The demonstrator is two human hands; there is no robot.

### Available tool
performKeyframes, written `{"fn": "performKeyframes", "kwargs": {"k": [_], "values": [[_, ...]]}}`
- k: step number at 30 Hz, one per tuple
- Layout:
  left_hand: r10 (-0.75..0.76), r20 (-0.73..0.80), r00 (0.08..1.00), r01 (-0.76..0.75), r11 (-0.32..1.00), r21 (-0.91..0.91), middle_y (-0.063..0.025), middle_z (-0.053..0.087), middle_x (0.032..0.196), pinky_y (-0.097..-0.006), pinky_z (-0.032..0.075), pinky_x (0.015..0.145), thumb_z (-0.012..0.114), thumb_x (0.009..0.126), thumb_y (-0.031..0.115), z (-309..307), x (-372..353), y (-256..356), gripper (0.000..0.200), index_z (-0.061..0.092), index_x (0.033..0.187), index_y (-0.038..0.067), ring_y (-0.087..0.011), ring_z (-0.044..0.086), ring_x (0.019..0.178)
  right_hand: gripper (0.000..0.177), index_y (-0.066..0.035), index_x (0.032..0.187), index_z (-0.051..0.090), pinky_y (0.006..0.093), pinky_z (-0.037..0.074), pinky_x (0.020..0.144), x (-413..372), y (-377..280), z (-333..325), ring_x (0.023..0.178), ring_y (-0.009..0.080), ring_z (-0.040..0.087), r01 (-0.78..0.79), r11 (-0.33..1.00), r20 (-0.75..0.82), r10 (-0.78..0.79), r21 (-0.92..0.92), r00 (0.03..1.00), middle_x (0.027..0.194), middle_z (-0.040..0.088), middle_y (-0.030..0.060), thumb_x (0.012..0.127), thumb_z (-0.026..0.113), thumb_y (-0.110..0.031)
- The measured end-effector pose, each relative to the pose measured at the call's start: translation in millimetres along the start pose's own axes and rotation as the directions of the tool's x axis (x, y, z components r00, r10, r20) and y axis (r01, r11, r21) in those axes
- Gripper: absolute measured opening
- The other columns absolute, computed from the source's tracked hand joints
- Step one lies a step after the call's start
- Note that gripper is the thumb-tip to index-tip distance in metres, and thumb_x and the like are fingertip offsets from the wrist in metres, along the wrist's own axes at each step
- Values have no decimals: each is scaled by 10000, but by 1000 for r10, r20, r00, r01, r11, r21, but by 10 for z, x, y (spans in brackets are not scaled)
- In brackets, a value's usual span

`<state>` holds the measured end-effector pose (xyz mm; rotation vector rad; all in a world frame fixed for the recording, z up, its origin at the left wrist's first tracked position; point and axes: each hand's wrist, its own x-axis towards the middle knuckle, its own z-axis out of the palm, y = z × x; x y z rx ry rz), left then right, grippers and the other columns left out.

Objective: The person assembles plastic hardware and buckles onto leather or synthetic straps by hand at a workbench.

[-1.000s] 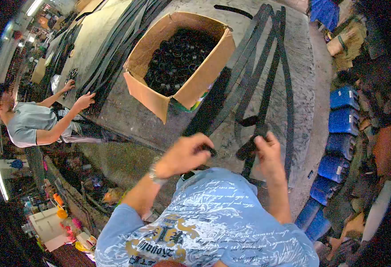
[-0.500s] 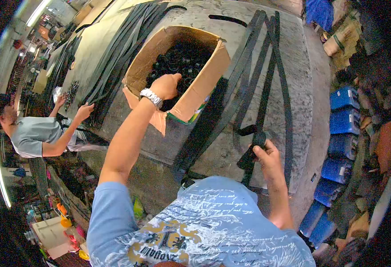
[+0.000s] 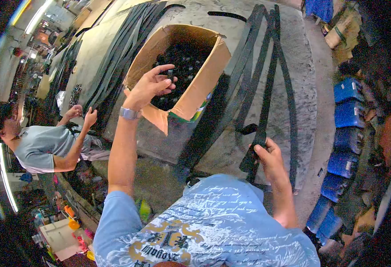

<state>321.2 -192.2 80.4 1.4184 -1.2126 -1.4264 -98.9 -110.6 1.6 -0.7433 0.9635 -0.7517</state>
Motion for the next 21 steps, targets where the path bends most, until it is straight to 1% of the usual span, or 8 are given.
{"fn": "performKeyframes", "kwargs": {"k": [3, 6, 7, 10, 13, 16, 19, 21], "values": [[25, -23, 999, -25, 1000, 14, -102, 652, 1087, -246, 548, 765, 624, 933, 149, 47, -51, 45, 498, 433, 1384, 57, -119, 642, 878, 277, -52, 1106, 592, 241, 493, 643, -28, -97, 114, 772, 91, 626, -18, 999, 22, 19, -32, 1000, 976, 680, 49, 882, 672, -194], [-77, -32, 996, 71, 984, -163, -121, 659, 1080, -242, 565, 727, 615, 949, 219, 91, -99, 151, 448, 469, 1326, 26, -135, 663, 852, 287, -65, 1113, 599, 248, 455, 656, -62, -130, 178, 803, 101, 604, -35, 998, 5, 35, -48, 999, 1003, 675, 42, 875, 672, -207], [-80, -30, 996, 75, 986, -150, -137, 675, 1045, -247, 576, 695, 540, 982, 359, 128, -119, 181, 432, 526, 1224, 1, -152, 681, 808, 290, -66, 1113, 600, 248, 455, 658, -61, -125, 185, 809, 102, 606, -28, 999, 9, 28, -40, 1000, 1004, 675, 41, 874, 674, -211], [-149, 45, 988, 156, 938, -310, -152, 686, 1019, -261, 580, 696, 447, 998, 460, 130, -175, 216, 495, 572, 1128, -1, -164, 690, 798, 278, -65, 1092, 594, 232, 470, 616, -71, -104, 192, 768, 91, 625, -5, 1000, 15, 5, -28, 1000, 985, 680, 48, 880, 682, -224], [-164, 43, 985, 169, 919, -356, -159, 690, 1011, -269, 580, 689, 400, 998, 509, 134, -208, 168, 564, 589, 1094, -13, -171, 694, 792, 267, -66, 1071, 591, 224, 482, 593, -93, -113, 219, 753, 90, 636, -9, 1000, 22, 9, -21, 1000, 973, 681, 51, 882, 687, -227], [-198, 5, 980, 188, 924, -333, -157, 692, 1001, -268, 577, 683, 422, 992, 508, 169, -233, 173, 556, 592, 1092, -11, -174, 694, 793, 267, -66, 1068, 591, 226, 487, 590, -109, -94, 219, 762, 95, 637, -11, 1000, 39, 12, -14, 999, 972, 680, 50, 878, 689, -227], [-196, -30, 980, 173, 919, -354, -188, 689, 959, -277, 585, 654, 467, 985, 479, 201, -249, 179, 500, 579, 988, -9, -197, 699, 773, 271, -66, 1071, 590, 227, 488, 590, -122, -80, 230, 768, 96, 638, -8, 1000, 45, 9, -20, 999, 972, 679, 49, 876, 689, -226], [-217, -74, 973, 183, 929, -323, -186, 690, 945, -276, 583, 643, 469, 985, 475, 220, -255, 193, 496, 578, 976, -8, -198, 698, 762, 278, -66, 1082, 594, 227, 485, 595, -128, -67, 232, 776, 95, 632, -8, 999, 42, 9, -32, 999, 974, 676, 42, 874, 682, -229]]}}
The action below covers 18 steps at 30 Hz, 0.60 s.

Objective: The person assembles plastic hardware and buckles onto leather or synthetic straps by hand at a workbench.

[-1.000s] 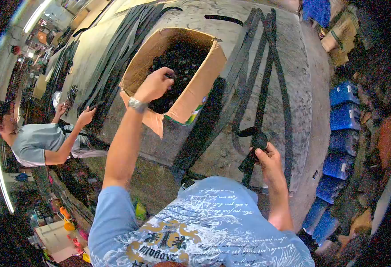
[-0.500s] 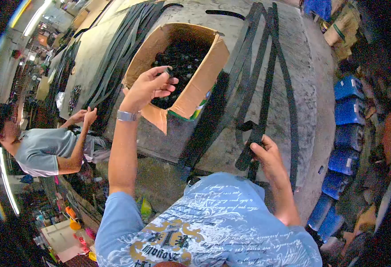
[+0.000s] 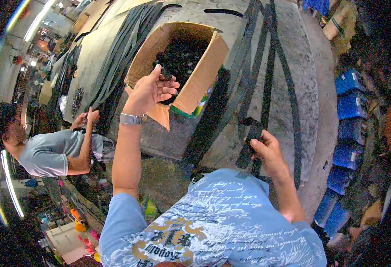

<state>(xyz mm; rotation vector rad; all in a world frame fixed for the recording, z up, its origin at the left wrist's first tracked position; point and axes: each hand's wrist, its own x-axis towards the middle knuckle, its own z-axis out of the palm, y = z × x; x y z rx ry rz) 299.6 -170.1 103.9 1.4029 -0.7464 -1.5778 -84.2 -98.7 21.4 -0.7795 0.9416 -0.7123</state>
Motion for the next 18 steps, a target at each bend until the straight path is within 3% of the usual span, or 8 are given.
{"fn": "performKeyframes", "kwargs": {"k": [9, 11, 12, 13, 14, 15, 16, 18], "values": [[1, -111, 994, 18, 986, 167, -164, 693, 877, -250, 560, 597, 502, 950, 534, -40, 109, 19, 561, 604, 956, -18, -194, 693, 718, 275, -64, 1082, 588, 219, 467, 587, -51, 1, -68, 757, 75, 619, -10, 1000, -18, 10, 0, 1000, 971, 673, 35, 878, 684, -223], [43, -160, 986, 3, 961, 278, -141, 693, 846, -244, 555, 585, 506, 945, 543, -16, 128, 37, 568, 601, 968, -16, -176, 689, 688, 275, -63, 1082, 587, 223, 469, 590, -42, 33, -107, 761, 77, 618, -4, 1000, -12, 4, 12, 1000, 975, 671, 35, 879, 683, -222], [24, -241, 970, 71, 923, 377, -163, 691, 958, -280, 550, 690, 567, 916, 525, -39, 181, 48, 578, 605, 1073, -29, -199, 684, 798, 271, -62, 1078, 585, 232, 474, 597, -48, 17, -87, 770, 83, 619, 3, 999, -3, -3, 46, 1000, 980, 668, 39, 879, 683, -218], [244, -255, 936, 7, 708, 706, -182, 671, 1018, -306, 543, 743, 597, 903, 491, -116, 272, 2, 565, 587, 1120, -31, -226, 671, 863, 273, -64, 1085, 591, 234, 477, 606, -45, 27, -101, 768, 86, 618, 5, 999, -11, -4, 47, 1000, 974, 668, 33, 876, 681, -213], [447, -182, 876, 0, 378, 926, -202, 651, 1078, -333, 536, 795, 627, 890, 457, -208, 371, -73, 565, 568, 1167, -32, -253, 657, 929, 276, -65, 1092, 597, 236, 479, 614, -42, 53, -118, 767, 89, 618, 5, 999, -16, -5, 48, 1000, 968, 667, 27, 873, 680, -209], [596, -39, 802, 54, -7, 999, -222, 631, 1138, -359, 528, 848, 657, 877, 422, -303, 455, -122, 577, 550, 1215, -33, -280, 643, 994, 279, -66, 1100, 603, 238, 482, 623, -37, 80, -132, 765, 92, 617, 3, 999, -17, -2, 48, 1000, 962, 666, 21, 869, 678, -205], [521, -95, 848, 68, 70, 995, -247, 556, 1265, -410, 455, 979, 713, 830, 325, -167, 437, 8, 634, 486, 1329, 7, -336, 564, 1142, 281, -64, 1099, 602, 241, 486, 628, -26, 102, -155, 773, 96, 620, -5, 999, -13, 5, 44, 1000, 972, 670, 27, 869, 679, -206], [340, 193, 920, -264, 175, 948, -245, 508, 1325, -419, 416, 1029, 715, 825, 304, -106, 657, 66, 648, 464, 1362, 41, -351, 519, 1206, 284, -60, 1098, 601, 246, 493, 638, -11, 134, -181, 788, 102, 627, -22, 999, -3, 22, 32, 1000, 993, 677, 41, 870, 680, -209]]}}
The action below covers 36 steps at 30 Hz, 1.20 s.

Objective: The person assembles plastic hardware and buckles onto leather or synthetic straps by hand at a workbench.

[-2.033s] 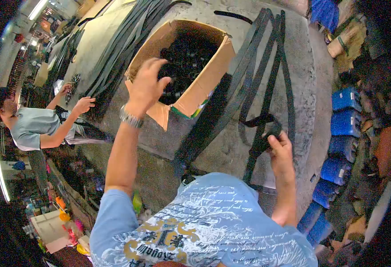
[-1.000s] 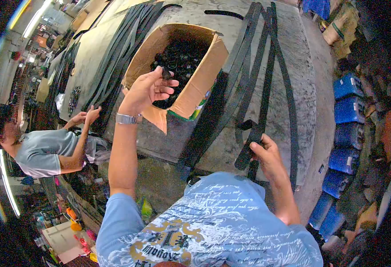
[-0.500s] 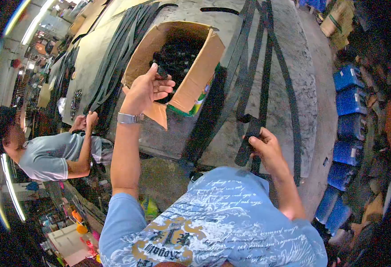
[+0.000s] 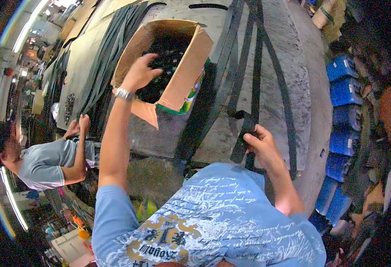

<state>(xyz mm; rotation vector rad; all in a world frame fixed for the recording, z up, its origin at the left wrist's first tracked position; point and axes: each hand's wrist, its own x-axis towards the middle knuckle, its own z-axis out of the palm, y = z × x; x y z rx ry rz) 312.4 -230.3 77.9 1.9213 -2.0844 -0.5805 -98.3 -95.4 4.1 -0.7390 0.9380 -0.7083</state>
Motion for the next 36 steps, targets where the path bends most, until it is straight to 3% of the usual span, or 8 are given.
{"fn": "performKeyframes", "kwargs": {"k": [3, 7, 13, 18, 21, 25, 27, 36], "values": [[337, 182, 924, -338, 941, -25, -241, 385, 1438, -421, 320, 1121, 724, 811, 275, 358, 279, -54, 686, 429, 1402, 91, -372, 386, 1332, 280, -49, 1093, 600, 253, 494, 643, -11, -34, 64, 790, 111, 628, -12, 1000, -4, 12, -11, 1000, 993, 677, 49, 873, 673, -205], [164, 285, 944, -207, 970, 126, -234, 393, 1409, -423, 364, 1088, 742, 762, 298, 450, 489, -205, 706, 445, 1367, 86, -407, 408, 1297, 279, -38, 1086, 601, 262, 494, 656, -26, -58, 76, 790, 118, 624, -17, 998, -39, 15, -54, 999, 980, 672, 52, 873, 671, -205], [9, 198, 980, -120, 822, 557, -187, 585, 1124, -435, 492, 907, 667, 720, 132, -79, 812, -1139, 381, 633, 1093, 59, -354, 576, 1076, 281, -33, 1078, 604, 258, 484, 655, -25, -20, 23, 800, 114, 617, -3, 999, -56, 2, -35, 998, 982, 671, 53, 869, 678, -205], [32, -183, 983, 59, 882, 468, -172, 588, 1132, -421, 503, 894, 689, 704, 110, -425, 406, -393, 400, 625, 1094, 52, -363, 593, 1033, 278, -34, 1080, 605, 252, 472, 646, 51, -20, 42, 790, 110, 609, -46, 998, -69, 43, -49, 997, 965, 666, 43, 864, 678, -194], [438, 184, 880, -440, 898, -35, -189, 503, 1324, -426, 396, 1043, 746, 746, 311, -81, 411, -232, 537, 609, 1238, 143, -356, 452, 1263, 275, -33, 1079, 608, 248, 467, 642, 116, -71, 143, 787, 108, 605, -92, 993, -75, 87, -70, 993, 946, 662, 33, 861, 679, -185], [133, 399, 907, -267, 915, 303, -138, 325, 1504, -630, 273, 1069, 718, 682, 628, 338, 424, -264, 712, 584, 1273, 254, -395, 333, 1353, 259, -37, 1067, 610, 248, 463, 636, 206, -126, 230, 774, 110, 600, -83, 990, -63, 76, -118, 995, 920, 656, 28, 861, 676, -179], [148, 335, 931, -288, 860, 422, -153, 468, 1347, -502, 445, 976, 730, 745, 460, 93, 580, -360, 586, 603, 1222, 142, -382, 515, 1162, 255, -38, 1063, 610, 249, 462, 636, 207, -173, 233, 771, 112, 600, -76, 986, -68, 66, -148, 995, 915, 655, 29, 860, 675, -177], [94, 122, 988, -143, 856, 496, -236, 657, 931, -460, 513, 815, 582, 740, -26, -424, 736, -1115, 358, 595, 1091, 38, -406, 622, 948, 283, -54, 1063, 620, 224, 437, 622, 216, -54, 82, 755, 77, 591, -100, 988, -138, 84, -115, 987, 935, 670, 23, 840, 712, -202]]}}
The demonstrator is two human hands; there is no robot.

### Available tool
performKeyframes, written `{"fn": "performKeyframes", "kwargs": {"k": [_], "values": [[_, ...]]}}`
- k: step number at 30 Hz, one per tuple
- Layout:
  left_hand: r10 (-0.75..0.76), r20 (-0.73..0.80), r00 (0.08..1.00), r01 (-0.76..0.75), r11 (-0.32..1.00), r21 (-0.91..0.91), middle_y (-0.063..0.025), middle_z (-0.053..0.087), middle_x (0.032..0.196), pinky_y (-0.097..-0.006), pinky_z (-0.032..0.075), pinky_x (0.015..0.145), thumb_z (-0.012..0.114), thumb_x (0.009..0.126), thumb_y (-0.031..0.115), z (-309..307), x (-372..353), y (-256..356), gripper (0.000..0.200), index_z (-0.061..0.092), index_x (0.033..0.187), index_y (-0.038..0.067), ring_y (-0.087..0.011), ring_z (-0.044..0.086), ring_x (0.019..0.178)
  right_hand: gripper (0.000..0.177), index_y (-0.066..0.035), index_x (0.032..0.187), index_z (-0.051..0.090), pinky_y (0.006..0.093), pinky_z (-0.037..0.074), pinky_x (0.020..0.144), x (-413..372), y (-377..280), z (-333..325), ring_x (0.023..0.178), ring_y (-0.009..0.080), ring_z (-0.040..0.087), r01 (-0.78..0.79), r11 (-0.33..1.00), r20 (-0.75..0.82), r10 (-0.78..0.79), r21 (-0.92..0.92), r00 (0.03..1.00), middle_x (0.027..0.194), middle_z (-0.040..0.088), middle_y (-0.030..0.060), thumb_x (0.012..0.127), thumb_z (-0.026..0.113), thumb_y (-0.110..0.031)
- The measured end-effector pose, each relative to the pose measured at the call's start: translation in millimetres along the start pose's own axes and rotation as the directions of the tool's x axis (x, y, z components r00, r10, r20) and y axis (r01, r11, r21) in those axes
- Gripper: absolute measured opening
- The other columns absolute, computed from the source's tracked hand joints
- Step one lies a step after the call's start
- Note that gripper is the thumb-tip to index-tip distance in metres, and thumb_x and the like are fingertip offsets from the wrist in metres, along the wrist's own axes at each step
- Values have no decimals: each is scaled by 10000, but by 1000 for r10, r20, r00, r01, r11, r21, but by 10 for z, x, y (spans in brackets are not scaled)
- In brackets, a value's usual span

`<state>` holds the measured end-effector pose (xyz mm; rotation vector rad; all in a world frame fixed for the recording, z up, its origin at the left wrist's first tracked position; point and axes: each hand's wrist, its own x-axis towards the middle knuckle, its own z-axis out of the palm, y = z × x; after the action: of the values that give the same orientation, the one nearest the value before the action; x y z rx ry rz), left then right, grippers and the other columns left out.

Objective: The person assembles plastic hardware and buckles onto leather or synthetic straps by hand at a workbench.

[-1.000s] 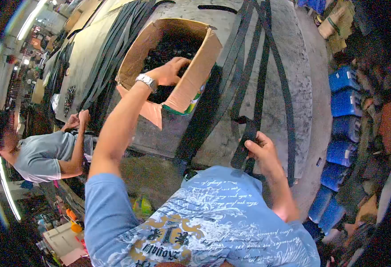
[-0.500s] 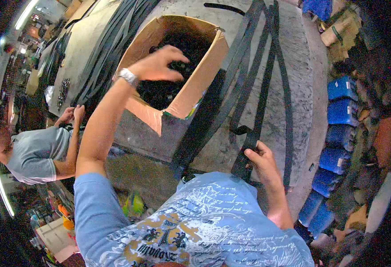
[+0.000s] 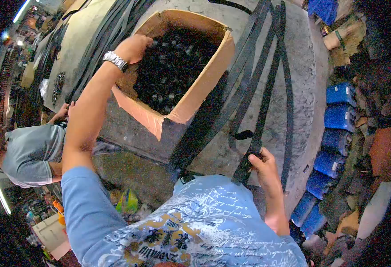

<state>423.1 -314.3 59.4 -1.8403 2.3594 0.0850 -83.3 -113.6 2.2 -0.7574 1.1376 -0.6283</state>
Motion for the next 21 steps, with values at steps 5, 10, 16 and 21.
{"fn": "performKeyframes", "kwargs": {"k": [5, 10, 16, 21], "values": [[-33, -69, 997, 37, 998, 51, -209, 653, 877, -456, 523, 764, 593, 783, -7, -74, -141, 104, 330, 503, 1101, 3, -396, 634, 901, 289, -56, 1062, 619, 222, 438, 623, 41, -52, 61, 758, 76, 588, -22, 1000, 5, 22, -20, 1000, 933, 668, 18, 841, 713, -217], [48, -40, 998, -47, 998, 41, -220, 639, 853, -470, 506, 784, 671, 815, 150, 16, -159, 147, 208, 584, 864, -32, -400, 623, 885, 316, -56, 1059, 622, 221, 439, 623, 69, -108, 123, 754, 77, 584, -28, 999, -12, 28, -35, 1000, 934, 667, 13, 828, 727, -243], [-117, -36, 993, 116, 993, -13, -197, 643, 887, -494, 495, 802, 714, 810, 268, -255, -120, 451, 287, 587, 882, 21, -394, 624, 898, 333, -58, 1056, 625, 226, 441, 616, 85, -85, 116, 751, 85, 586, -53, 996, -54, 49, -75, 997, 933, 667, 14, 815, 743, -255], [224, -211, 952, -274, 928, -252, -158, 599, 1075, -456, 497, 852, 676, 808, 164, 28, 138, 505, 253, 597, 1023, 57, -362, 586, 1032, 326, -55, 1056, 624, 232, 449, 619, 85, -87, 164, 759, 92, 597, -69, 997, -41, 67, -35, 997, 942, 673, 31, 816, 739, -244]]}}
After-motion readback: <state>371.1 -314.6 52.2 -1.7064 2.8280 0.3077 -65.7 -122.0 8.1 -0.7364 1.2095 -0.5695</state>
